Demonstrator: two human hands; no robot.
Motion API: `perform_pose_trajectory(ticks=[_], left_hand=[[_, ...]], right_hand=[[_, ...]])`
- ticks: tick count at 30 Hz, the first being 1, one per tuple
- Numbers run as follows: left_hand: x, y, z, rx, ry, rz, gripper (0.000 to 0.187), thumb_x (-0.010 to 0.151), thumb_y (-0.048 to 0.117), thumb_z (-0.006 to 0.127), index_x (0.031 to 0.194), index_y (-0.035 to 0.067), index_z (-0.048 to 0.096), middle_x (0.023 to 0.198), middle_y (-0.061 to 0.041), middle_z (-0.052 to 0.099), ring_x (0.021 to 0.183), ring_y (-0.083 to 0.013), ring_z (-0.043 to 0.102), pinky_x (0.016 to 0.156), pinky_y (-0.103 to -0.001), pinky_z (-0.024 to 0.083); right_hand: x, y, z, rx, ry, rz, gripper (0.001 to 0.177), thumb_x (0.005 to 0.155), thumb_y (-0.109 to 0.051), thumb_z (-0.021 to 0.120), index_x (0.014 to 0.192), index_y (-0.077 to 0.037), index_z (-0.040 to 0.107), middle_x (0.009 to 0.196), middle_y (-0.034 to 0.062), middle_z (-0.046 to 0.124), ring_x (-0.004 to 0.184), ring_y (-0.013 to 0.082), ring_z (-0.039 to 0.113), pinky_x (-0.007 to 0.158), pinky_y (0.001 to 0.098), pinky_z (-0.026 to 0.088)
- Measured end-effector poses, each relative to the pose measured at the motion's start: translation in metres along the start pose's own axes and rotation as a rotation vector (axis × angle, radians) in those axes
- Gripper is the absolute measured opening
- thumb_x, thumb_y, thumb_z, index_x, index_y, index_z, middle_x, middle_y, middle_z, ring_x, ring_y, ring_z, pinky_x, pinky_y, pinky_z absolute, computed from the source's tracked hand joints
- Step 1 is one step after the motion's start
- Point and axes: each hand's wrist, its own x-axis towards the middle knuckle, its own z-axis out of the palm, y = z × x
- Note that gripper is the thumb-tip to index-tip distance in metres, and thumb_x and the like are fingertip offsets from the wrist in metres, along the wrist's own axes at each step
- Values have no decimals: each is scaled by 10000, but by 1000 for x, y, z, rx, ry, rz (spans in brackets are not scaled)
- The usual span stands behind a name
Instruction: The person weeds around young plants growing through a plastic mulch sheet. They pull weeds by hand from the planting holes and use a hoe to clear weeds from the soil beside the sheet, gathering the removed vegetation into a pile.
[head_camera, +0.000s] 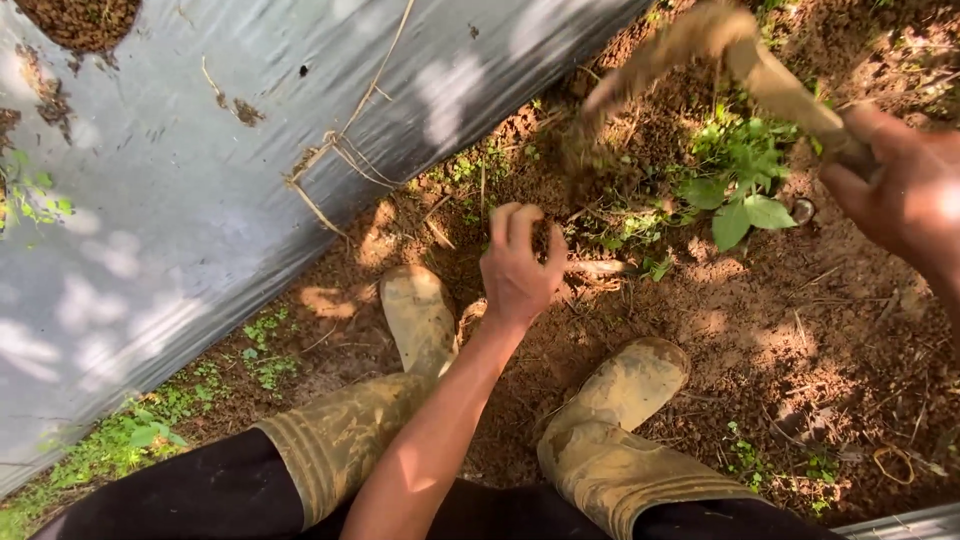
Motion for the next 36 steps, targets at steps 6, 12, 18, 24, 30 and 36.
perform_pose_trajectory(ticks=[6, 12, 18, 24, 30, 36], left_hand=[[-10, -22, -20, 173, 68, -413, 473, 927, 522, 651, 1078, 90, 531, 1021, -38, 466, 769, -139, 537, 524, -256, 560], [-26, -34, -9, 236, -147, -476, 462, 1009, 607, 429, 1020, 150, 497, 813, 49, 494, 605, -94, 482, 709, -353, 562], [-20, -31, -4, 214, -69, -313, 257, 1107, 270, 365, 989, 106, 524, 699, 43, 469, 488, -46, 398, 364, -230, 484], [-28, -20, 20, 77, -78, -162, 182, 1094, 144, 449, 938, 84, 521, 695, 23, 505, 416, -67, 429, 284, -207, 391], [-12, 10, 31, 15, -197, 123, 151, 1060, 166, 565, 1066, 38, 644, 890, -67, 689, 602, -136, 643, 490, -258, 606], [5, 1, 34, 53, -245, 233, 159, 1029, 194, 618, 1046, 44, 667, 845, -21, 622, 663, -143, 591, 534, -306, 587]], right_hand=[[3, -75, -31, 501, 76, 58, 210, 1240, -57, 592, 1043, -16, 531, 776, 101, 546, 524, 189, 497, 410, 338, 510], [5, -51, -27, -131, -175, -10, 173, 1182, -329, 520, 1243, -188, 599, 699, 30, 705, 362, 146, 574, 293, 260, 414], [-5, -109, -58, 226, 34, -7, 160, 1212, -155, 622, 1189, 3, 611, 888, 149, 746, 444, 231, 629, 265, 374, 543], [4, -91, -25, -230, -302, -171, 169, 1156, -354, 433, 1128, -205, 508, 607, -44, 519, 414, 124, 448, 355, 274, 407], [-4, -53, -24, -282, -120, -149, 240, 1220, -390, 392, 1098, -288, 572, 520, -58, 454, 337, 93, 333, 283, 228, 265], [18, 59, 46, -658, 48, -140, 152, 1233, -483, 417, 1208, -382, 527, 627, -174, 539, 450, -20, 512, 434, 121, 446]])
